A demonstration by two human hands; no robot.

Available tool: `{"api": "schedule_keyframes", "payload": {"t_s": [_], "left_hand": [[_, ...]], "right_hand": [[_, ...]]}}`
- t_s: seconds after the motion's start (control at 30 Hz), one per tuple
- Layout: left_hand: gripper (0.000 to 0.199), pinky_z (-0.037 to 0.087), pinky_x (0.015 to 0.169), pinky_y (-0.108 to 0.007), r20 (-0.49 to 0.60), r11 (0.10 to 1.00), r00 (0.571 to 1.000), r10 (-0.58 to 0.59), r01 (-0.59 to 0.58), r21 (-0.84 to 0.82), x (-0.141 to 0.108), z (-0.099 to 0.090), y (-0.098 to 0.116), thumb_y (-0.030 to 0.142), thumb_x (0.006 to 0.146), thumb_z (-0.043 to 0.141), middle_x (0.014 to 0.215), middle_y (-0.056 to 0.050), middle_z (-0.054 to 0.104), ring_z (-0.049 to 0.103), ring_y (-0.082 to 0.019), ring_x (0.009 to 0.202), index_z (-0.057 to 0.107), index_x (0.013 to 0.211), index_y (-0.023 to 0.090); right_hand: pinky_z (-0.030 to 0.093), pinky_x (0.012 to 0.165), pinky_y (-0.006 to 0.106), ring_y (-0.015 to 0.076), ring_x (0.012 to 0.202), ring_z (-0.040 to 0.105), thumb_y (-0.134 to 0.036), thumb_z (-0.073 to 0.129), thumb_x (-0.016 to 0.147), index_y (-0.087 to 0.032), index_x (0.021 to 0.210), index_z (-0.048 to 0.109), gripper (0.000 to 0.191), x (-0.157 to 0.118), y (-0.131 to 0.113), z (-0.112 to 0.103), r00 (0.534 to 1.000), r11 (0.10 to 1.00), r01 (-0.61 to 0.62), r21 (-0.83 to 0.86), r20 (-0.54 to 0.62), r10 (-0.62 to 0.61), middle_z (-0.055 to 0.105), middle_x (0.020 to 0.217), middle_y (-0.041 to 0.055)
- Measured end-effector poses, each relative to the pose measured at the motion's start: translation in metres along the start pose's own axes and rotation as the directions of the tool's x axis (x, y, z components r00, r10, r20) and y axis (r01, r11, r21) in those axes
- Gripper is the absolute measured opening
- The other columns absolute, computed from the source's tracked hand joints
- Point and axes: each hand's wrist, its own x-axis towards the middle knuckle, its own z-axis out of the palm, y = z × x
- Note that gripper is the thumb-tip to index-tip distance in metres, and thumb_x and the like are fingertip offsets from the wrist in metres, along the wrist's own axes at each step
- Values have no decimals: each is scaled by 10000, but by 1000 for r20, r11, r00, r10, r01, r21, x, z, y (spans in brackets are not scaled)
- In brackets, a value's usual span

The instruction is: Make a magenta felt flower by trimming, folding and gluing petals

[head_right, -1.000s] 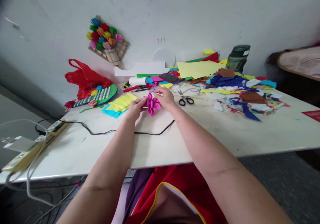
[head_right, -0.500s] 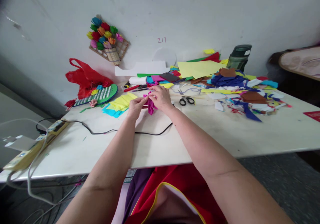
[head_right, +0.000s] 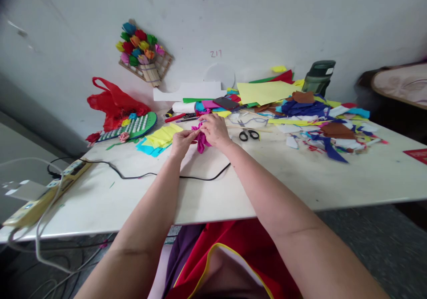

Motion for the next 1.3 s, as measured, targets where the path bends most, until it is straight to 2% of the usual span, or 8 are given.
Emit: {"api": "schedule_keyframes", "payload": {"t_s": [0.2, 0.4, 0.5, 0.63, 0.73, 0.93, 1.07, 1.3], "left_hand": [[384, 509, 558, -226, -2, 1000, 1000, -3, 3, -30, 1, 2, -2, 478, 549, 815, 591, -1, 634, 557, -101, 568, 746, 719, 140], [444, 539, 618, -279, -41, 986, 996, -76, 69, -152, 0, 0, 3, 533, 567, 792, 636, -26, 643, 601, -125, 602, 711, 707, 120], [468, 546, 658, -310, -51, 973, 994, -100, 87, -213, 0, -3, 4, 547, 558, 794, 674, -38, 653, 628, -145, 643, 699, 728, 120], [466, 550, 701, -326, -54, 959, 993, -109, 91, -267, 0, -6, 4, 539, 560, 796, 686, -27, 649, 640, -151, 685, 696, 760, 130], [470, 549, 699, -315, -41, 948, 993, -111, 93, -304, 0, -8, 2, 542, 572, 788, 697, -26, 652, 640, -148, 699, 696, 787, 134], [481, 542, 704, -315, -48, 932, 993, -112, 88, -352, 1, -11, -2, 547, 575, 782, 763, -42, 677, 656, -168, 753, 697, 823, 144], [479, 543, 724, -318, -42, 926, 993, -107, 85, -367, 1, -12, -3, 541, 587, 776, 792, -48, 689, 659, -173, 787, 699, 850, 149], [492, 535, 715, -307, -51, 920, 992, -112, 84, -382, 0, -12, 0, 560, 577, 777, 773, -48, 691, 659, -174, 775, 701, 838, 150]], "right_hand": [[377, 911, 440, 283, 1054, 524, -128, 514, 786, -187, 753, 702, 200, -1, -6, -4, 996, 993, -83, -82, -15, 82, 648, 1176, 93], [439, 898, 420, 261, 1042, 562, -165, 463, 827, -181, 859, 701, 240, -1, 17, 0, 944, 968, -250, -38, -230, 235, 614, 1213, 114], [449, 884, 399, 261, 1054, 570, -227, 500, 833, -182, 846, 690, 196, -1, 24, -1, 924, 958, -284, -26, -274, 266, 635, 1147, 124], [443, 772, 347, 242, 860, 601, -316, 506, 849, -190, 787, 660, 208, 0, 19, -9, 893, 913, -407, -44, -229, 387, 680, 892, 104], [405, 703, 320, 237, 788, 591, -328, 450, 881, -190, 776, 647, 262, 1, 13, -15, 855, 859, -507, -78, -174, 489, 675, 787, 95], [343, 639, 307, 238, 733, 585, -378, 383, 920, -185, 687, 642, 398, 2, 12, -21, 806, 796, -588, -146, -189, 561, 666, 702, 119], [330, 616, 297, 223, 706, 573, -383, 415, 904, -186, 672, 653, 387, 1, 18, -23, 783, 772, -617, -153, -223, 581, 659, 672, 110], [354, 605, 306, 225, 699, 582, -372, 464, 859, -186, 584, 637, 374, -2, 19, -26, 777, 758, -629, -171, -163, 608, 663, 662, 116]]}}
